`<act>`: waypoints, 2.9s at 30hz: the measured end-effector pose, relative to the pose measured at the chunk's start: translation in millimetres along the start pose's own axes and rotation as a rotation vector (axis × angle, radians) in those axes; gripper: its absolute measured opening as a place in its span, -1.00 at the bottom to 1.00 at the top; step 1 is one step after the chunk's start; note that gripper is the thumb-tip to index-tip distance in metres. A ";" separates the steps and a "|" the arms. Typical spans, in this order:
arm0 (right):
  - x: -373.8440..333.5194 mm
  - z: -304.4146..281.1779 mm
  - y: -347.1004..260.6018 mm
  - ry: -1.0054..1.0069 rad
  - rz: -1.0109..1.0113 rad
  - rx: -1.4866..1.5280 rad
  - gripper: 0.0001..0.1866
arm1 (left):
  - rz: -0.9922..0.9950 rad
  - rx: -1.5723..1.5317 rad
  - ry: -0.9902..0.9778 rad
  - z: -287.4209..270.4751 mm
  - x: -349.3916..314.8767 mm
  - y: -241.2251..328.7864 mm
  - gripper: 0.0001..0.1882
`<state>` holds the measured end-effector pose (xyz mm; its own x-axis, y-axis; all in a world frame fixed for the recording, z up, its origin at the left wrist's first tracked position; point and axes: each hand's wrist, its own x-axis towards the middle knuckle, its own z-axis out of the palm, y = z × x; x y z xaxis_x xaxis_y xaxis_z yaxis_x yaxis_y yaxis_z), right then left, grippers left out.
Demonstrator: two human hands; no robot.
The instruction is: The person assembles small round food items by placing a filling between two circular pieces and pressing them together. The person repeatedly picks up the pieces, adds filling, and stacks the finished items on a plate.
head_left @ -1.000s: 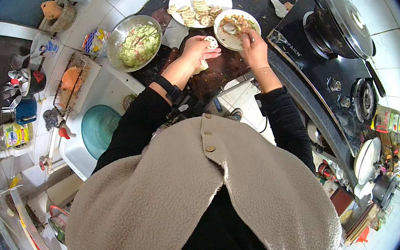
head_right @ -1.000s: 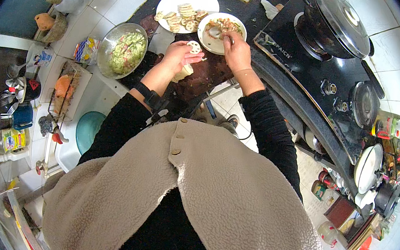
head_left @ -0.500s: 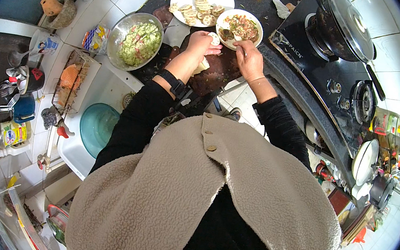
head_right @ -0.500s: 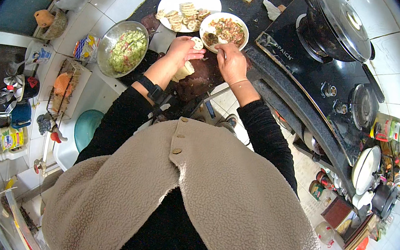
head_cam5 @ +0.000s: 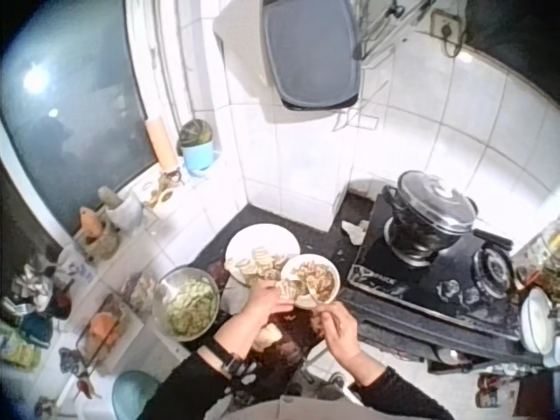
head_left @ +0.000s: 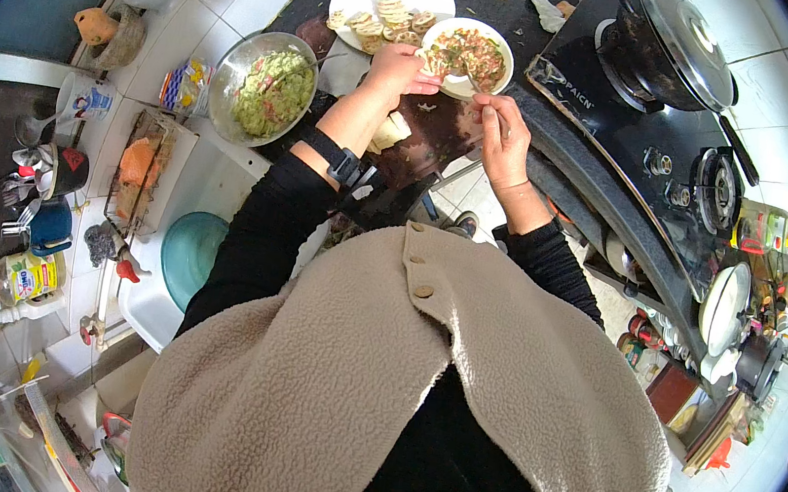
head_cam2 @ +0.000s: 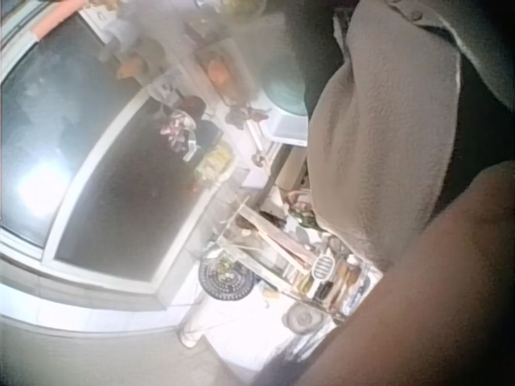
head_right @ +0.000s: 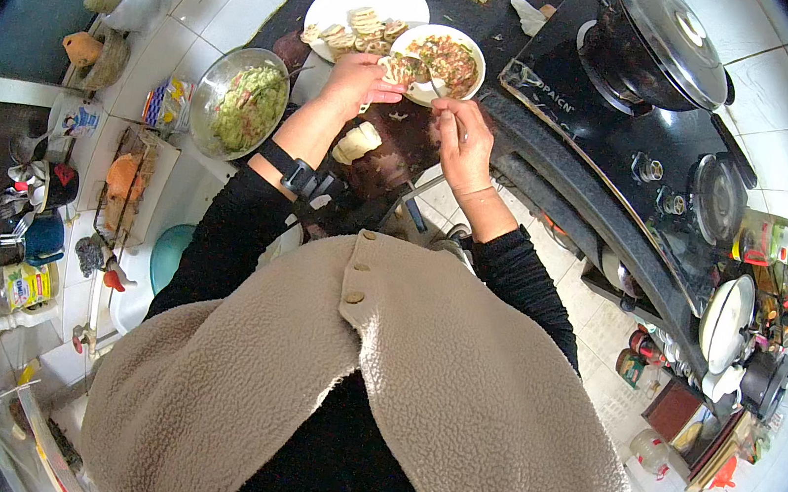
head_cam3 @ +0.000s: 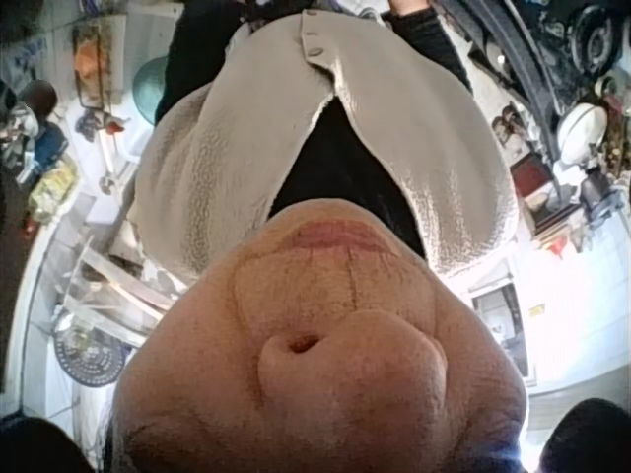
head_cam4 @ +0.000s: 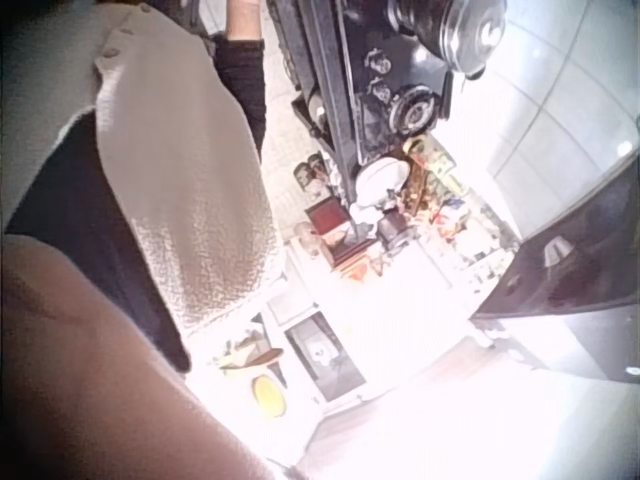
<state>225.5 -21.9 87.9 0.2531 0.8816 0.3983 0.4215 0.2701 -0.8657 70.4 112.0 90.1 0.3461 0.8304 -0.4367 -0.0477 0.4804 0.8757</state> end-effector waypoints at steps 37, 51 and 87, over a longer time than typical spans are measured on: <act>2.1 -32.5 -4.6 -0.002 -0.136 -0.223 -0.90 | -0.053 -0.505 -0.029 33.7 41.5 -47.4 -0.75; 10.6 -38.8 -13.3 0.144 0.219 0.343 -0.79 | 0.050 -0.453 -0.160 26.7 26.4 -33.1 -0.73; 19.2 2.1 81.1 0.180 0.695 0.472 -0.86 | 0.176 -0.402 -0.075 -69.2 -34.8 -4.4 -0.77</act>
<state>262.7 17.7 24.7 0.4711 0.8425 -0.2612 -0.2763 -0.1403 -0.9508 -6.3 100.5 87.2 0.3660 0.8939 -0.2587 -0.4677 0.4170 0.7793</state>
